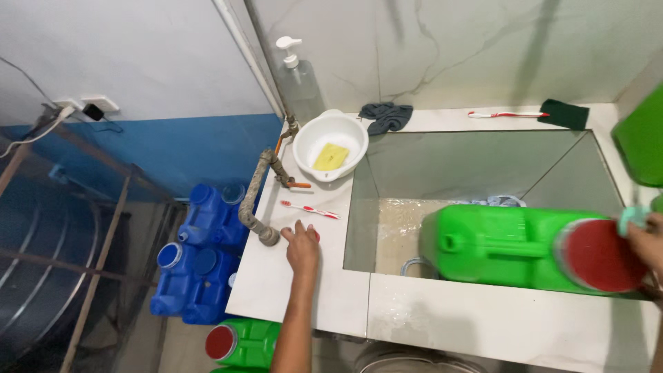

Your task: The person cleans a green plastic container by removing a label with scissors, scrubbing the exterior and interior with a sponge and toothbrush, rinsing with water, and replacing the red cap. The person handles the container, scissors, sponge, toothbrush, and cap during the process.

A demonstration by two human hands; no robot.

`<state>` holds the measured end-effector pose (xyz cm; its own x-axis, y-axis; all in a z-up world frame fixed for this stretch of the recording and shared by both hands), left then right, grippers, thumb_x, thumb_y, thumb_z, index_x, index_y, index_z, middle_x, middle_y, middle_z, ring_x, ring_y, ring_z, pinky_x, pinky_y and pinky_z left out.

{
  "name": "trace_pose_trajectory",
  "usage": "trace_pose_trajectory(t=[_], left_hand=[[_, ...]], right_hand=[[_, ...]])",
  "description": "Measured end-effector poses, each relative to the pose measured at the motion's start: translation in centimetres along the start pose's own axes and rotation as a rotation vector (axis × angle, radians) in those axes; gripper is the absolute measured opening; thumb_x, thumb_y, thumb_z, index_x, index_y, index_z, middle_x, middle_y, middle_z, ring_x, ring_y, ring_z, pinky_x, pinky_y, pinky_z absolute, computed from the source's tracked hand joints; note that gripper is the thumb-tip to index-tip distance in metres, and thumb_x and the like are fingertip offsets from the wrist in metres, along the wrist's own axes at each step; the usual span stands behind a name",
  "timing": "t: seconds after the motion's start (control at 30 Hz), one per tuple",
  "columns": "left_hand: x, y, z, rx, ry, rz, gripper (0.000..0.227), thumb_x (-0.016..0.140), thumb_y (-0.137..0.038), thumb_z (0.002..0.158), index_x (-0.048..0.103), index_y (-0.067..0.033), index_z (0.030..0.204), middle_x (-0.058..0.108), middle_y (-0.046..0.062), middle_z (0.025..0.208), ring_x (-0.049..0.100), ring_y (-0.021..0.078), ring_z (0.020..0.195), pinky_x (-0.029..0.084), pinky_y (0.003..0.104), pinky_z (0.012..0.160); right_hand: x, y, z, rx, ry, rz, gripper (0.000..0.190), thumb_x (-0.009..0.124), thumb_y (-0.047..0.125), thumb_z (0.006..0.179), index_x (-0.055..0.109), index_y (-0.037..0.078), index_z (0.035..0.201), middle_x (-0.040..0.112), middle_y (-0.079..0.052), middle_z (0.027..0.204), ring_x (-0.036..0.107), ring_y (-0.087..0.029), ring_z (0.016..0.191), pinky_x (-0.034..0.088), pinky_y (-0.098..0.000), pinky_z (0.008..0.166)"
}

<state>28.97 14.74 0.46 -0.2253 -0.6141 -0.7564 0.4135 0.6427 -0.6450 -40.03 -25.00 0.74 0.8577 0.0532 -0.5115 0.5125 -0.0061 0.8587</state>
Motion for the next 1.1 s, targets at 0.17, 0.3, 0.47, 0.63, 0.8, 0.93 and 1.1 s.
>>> trace_pose_trajectory(t=[0.17,0.3,0.47,0.63,0.8,0.93,1.1], left_hand=[[4.4,-17.5,-7.6,0.577,0.011,-0.476,0.025,0.056,-0.013,0.099,0.069,-0.0021,0.117,0.069,0.018,0.115,0.062,0.0362,0.111,0.048,0.044,0.099],[11.1,-26.6,-14.3,0.644,0.378,-0.833,0.023,0.058,-0.012,0.104,0.068,-0.0006,0.122,0.068,0.015,0.125,0.064,0.0299,0.119,0.049,0.04,0.105],[14.4,-23.4,-14.2,0.304,0.366,-0.92,0.025,0.056,-0.012,0.104,0.07,-0.0007,0.122,0.072,0.015,0.121,0.069,0.029,0.11,0.053,0.038,0.098],[13.9,-19.2,-18.7,0.226,0.372,-0.751,0.045,0.053,-0.013,0.101,0.048,-0.0011,0.144,0.053,0.019,0.141,0.056,0.032,0.128,0.046,0.04,0.107],[6.9,-23.7,-19.9,0.664,0.253,-0.385,0.079,0.075,-0.027,0.087,0.037,0.0077,0.146,0.036,0.033,0.142,0.04,0.0508,0.129,0.035,0.054,0.105],[5.6,-29.9,-18.0,0.974,0.269,-0.212,0.079,0.076,-0.04,0.084,0.048,0.0038,0.143,0.048,0.03,0.142,0.046,0.0501,0.124,0.04,0.056,0.103],[9.4,-23.8,-15.8,0.472,0.531,0.021,0.054,0.064,-0.052,0.1,0.067,0.0005,0.111,0.071,0.023,0.094,0.069,0.0404,0.085,0.056,0.049,0.074]], right_hand=[[9.8,9.9,-5.5,-0.307,0.018,-0.242,0.058,0.077,0.03,0.089,0.063,0.001,0.138,0.071,-0.023,0.116,0.068,-0.03,0.102,0.053,-0.0414,0.087],[16.6,18.6,-12.9,-0.446,0.017,-0.221,0.034,0.074,0.029,0.089,0.065,0.002,0.107,0.07,-0.019,0.093,0.067,-0.031,0.079,0.053,-0.0442,0.072],[18.5,23.7,-20.4,-0.704,-0.021,0.416,0.037,0.051,0.036,0.109,0.048,0.003,0.125,0.066,-0.017,0.123,0.052,-0.03,0.122,0.039,-0.0405,0.099],[25.1,23.3,-12.6,-0.354,0.58,0.131,0.046,0.052,0.049,0.098,0.066,0.01,0.118,0.077,-0.007,0.113,0.068,-0.022,0.107,0.048,-0.0355,0.098],[35.7,24.2,-9.0,0.012,1.228,0.543,0.049,0.06,0.049,0.096,0.064,0.003,0.111,0.07,-0.02,0.117,0.07,-0.03,0.112,0.051,-0.0418,0.103],[34.2,25.1,-2.8,-0.028,0.825,0.954,0.049,0.051,0.052,0.101,0.056,0.006,0.115,0.069,-0.024,0.126,0.065,-0.031,0.12,0.046,-0.0424,0.112],[22.6,22.3,-2.1,-0.194,0.638,1.008,0.048,0.048,0.052,0.105,0.053,0.006,0.118,0.064,-0.025,0.133,0.056,-0.033,0.136,0.038,-0.0464,0.122]])
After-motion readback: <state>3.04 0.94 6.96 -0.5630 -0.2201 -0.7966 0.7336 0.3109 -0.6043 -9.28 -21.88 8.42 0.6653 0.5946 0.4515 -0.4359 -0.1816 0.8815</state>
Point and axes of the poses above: each hand's wrist, its own z-axis towards the middle knuckle, its own x-axis out of the palm, y = z × x, the point moved 9 cm from there along z, towards the middle knuckle
